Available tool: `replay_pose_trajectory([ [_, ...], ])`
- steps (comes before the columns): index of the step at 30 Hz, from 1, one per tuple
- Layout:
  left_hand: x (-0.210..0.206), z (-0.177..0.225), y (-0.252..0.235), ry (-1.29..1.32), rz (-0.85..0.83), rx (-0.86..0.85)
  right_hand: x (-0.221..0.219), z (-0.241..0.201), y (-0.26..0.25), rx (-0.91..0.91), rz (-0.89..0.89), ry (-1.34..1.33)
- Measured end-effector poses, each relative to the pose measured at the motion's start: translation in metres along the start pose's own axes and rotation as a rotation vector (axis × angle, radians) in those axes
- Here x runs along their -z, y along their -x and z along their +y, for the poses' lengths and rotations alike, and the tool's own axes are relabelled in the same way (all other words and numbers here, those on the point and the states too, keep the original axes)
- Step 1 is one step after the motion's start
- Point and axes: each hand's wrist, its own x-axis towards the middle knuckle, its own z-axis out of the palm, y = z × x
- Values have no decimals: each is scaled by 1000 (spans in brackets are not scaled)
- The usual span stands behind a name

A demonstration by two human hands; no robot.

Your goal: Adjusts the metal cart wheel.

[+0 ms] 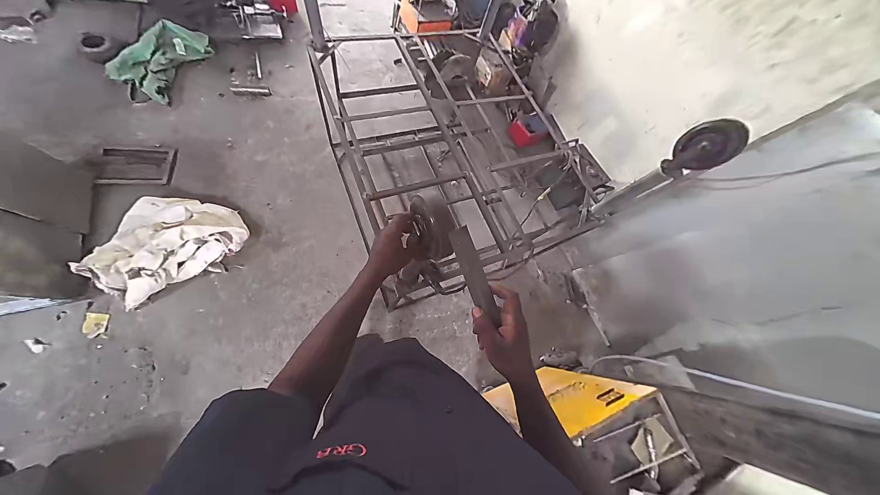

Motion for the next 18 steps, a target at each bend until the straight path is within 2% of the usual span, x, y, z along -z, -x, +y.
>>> replay_pose_trajectory([
  [5,9,-6,9,-51,43,-6,-13,-10,13,33,78,29],
  [10,41,-40,-2,383,110,55,-44,-20,8,232,230,222],
  [13,62,-44,-44,624,-106,28,-69,-15,-19,239,254,388],
  [18,71,-54,-104,653,-622,-45,-103,4,-55,74,210,539],
])
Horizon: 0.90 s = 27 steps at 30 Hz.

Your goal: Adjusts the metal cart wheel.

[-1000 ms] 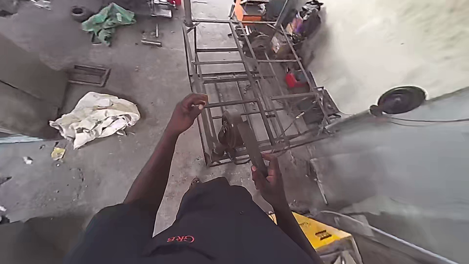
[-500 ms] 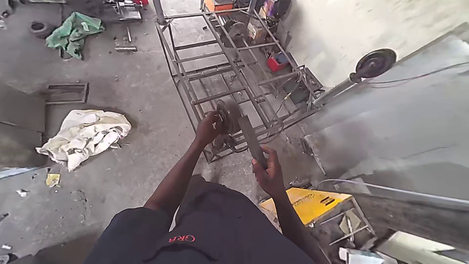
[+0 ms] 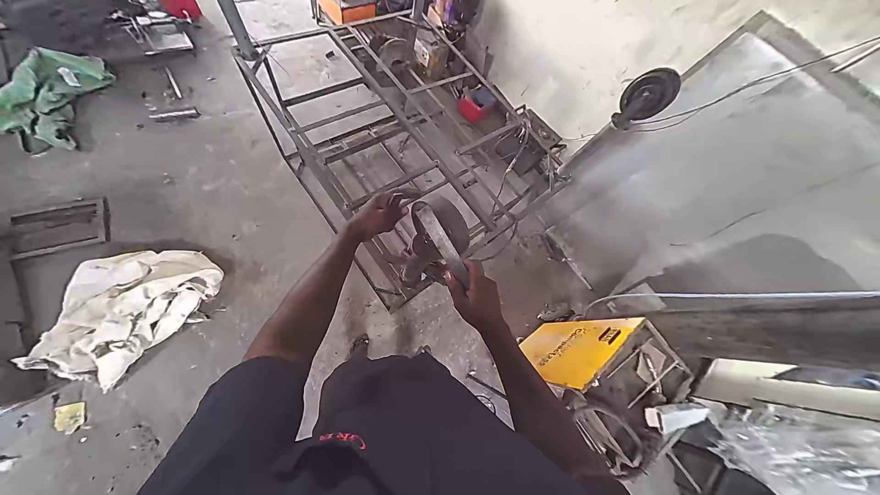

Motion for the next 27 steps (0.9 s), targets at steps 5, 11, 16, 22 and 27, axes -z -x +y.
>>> replay_pose_trajectory([
  [5,14,-5,-26,109,-230,79,2,-9,-11,-174,-144,151],
  [11,19,-21,-31,207,-327,47,46,-74,-1,109,358,-92],
  [16,16,-24,-33,134,-293,-23,14,-28,-5,-118,-98,177],
  [22,15,-28,-33,82,-260,-69,30,-44,-1,-118,-32,145],
  [27,14,-27,-33,25,-241,-83,63,-84,-7,46,335,16],
])
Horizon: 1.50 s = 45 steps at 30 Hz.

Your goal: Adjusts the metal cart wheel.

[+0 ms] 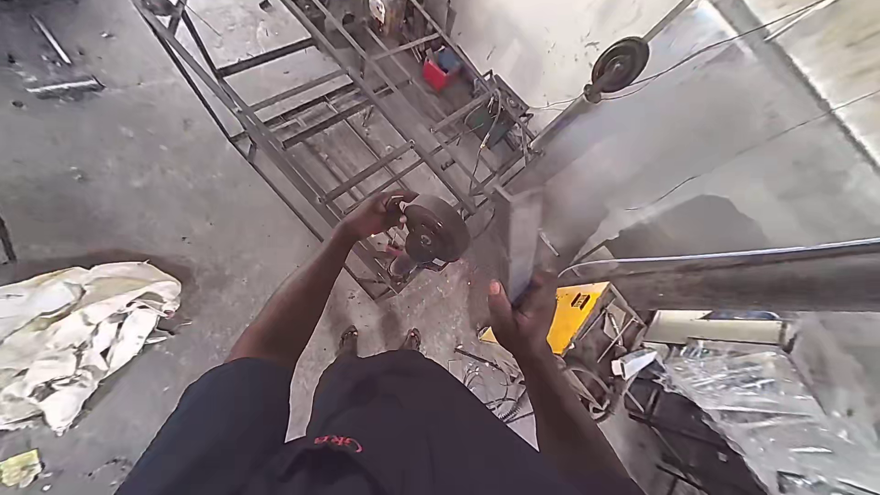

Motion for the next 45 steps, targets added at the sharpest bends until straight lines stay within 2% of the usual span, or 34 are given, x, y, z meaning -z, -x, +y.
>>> replay_pose_trajectory([
  [6,1,4,1,-37,-15,-79,-8,1,5,97,128,-125],
  [8,1,6,1,-50,-16,-66,-25,20,11,117,78,-92],
  [9,1,7,2,-45,-16,-46,-35,36,18,75,-46,-6],
  [11,-2,8,2,-37,-2,-13,-48,58,21,-157,-540,240],
  [12,-4,10,4,-43,6,3,-52,63,24,-238,-671,278],
  [13,-2,12,4,-47,19,10,-53,63,22,-251,-702,272],
  [16,-6,6,8,-41,14,-2,-41,50,34,-129,-483,138],
  [19,-1,6,5,-21,-7,-21,-24,33,16,-108,-308,89],
  [23,-2,11,4,-64,8,-4,-6,11,-1,28,42,37],
  [25,-3,15,6,-61,17,17,-10,10,0,80,110,-12],
  [27,-3,13,6,-53,10,0,-23,24,7,104,39,17],
  [28,-1,12,6,-59,4,-8,-32,35,13,70,-77,79],
  [30,-2,13,7,-99,4,0,-44,52,18,-144,-509,299],
  [31,-5,12,7,-101,6,17,-46,56,19,-252,-658,362],
  [32,-6,12,6,-104,10,35,-45,57,19,-297,-703,380],
  [38,-4,11,4,-71,9,32,-20,38,15,-137,-404,185],
  [43,-1,10,4,-58,-5,10,-13,21,8,82,-25,-6],
  [44,0,8,4,-51,-7,11,-20,28,9,98,-15,-24],
  [45,0,8,3,-51,-8,20,-29,40,13,83,-83,15],
])
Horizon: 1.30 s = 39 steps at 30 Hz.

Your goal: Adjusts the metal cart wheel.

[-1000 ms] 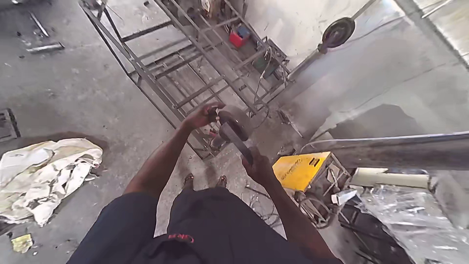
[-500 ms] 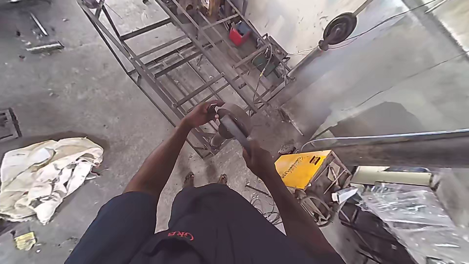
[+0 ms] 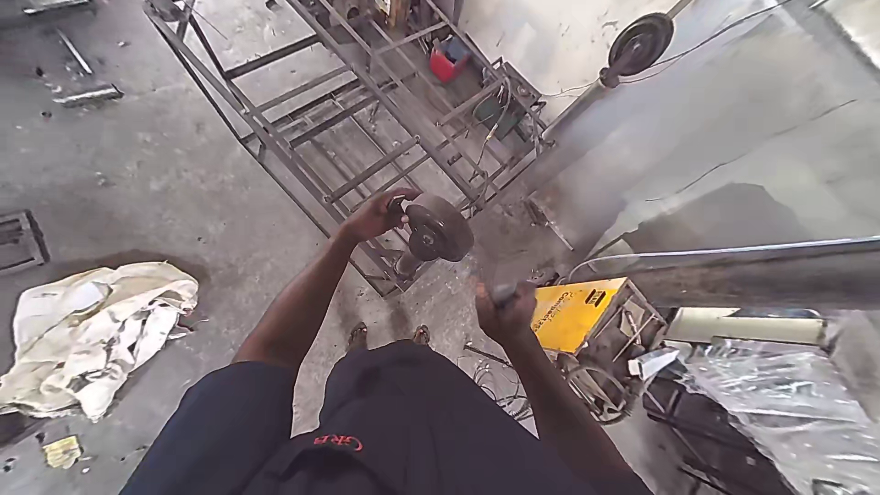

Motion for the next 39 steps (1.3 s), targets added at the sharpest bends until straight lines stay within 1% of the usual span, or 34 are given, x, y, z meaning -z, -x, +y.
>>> replay_pose_trajectory([
  [1,-2,0,0,-4,3,0,-7,11,4,-72,-178,86],
  [2,-2,0,-1,-12,4,-4,-13,19,2,-204,-434,178],
  [3,-3,0,-1,-19,6,-13,-18,23,-2,-313,-603,229],
  [4,-4,1,1,-19,3,-13,-18,24,-1,-346,-638,242],
  [5,3,4,0,-40,13,-24,-19,24,-8,-305,-580,217],
  [6,1,2,2,-51,14,-23,-16,20,-3,-269,-491,168],
  [7,-7,-3,5,-40,2,-23,-7,16,5,-258,-414,123],
  [9,0,-1,-1,-60,5,-46,0,14,-4,-232,-306,52],
  [14,-5,7,4,-69,43,-19,7,18,2,-259,-207,-26],
  [16,-8,9,11,-117,127,26,8,22,7,-267,-162,-73],
  [17,-12,10,17,-125,197,52,10,24,9,-276,-148,-86],
  [19,-27,6,33,-58,316,76,14,30,14,-299,-129,-109],
  [21,-52,2,50,62,425,155,19,38,19,-326,-107,-149],
  [23,-82,-1,61,120,505,230,22,48,25,-365,-98,-225],
  [25,-111,4,65,70,534,249,26,60,32,-406,-104,-300],
  [27,-131,8,65,-48,543,236,32,73,38,-424,-115,-334],
  [32,-151,2,53,-211,727,189,50,107,50,-408,-160,-350],
  [34,-154,1,48,-219,777,158,57,121,58,-425,-186,-355],
  [39,-162,3,44,-142,895,36,75,152,76,-459,-226,-363],
])
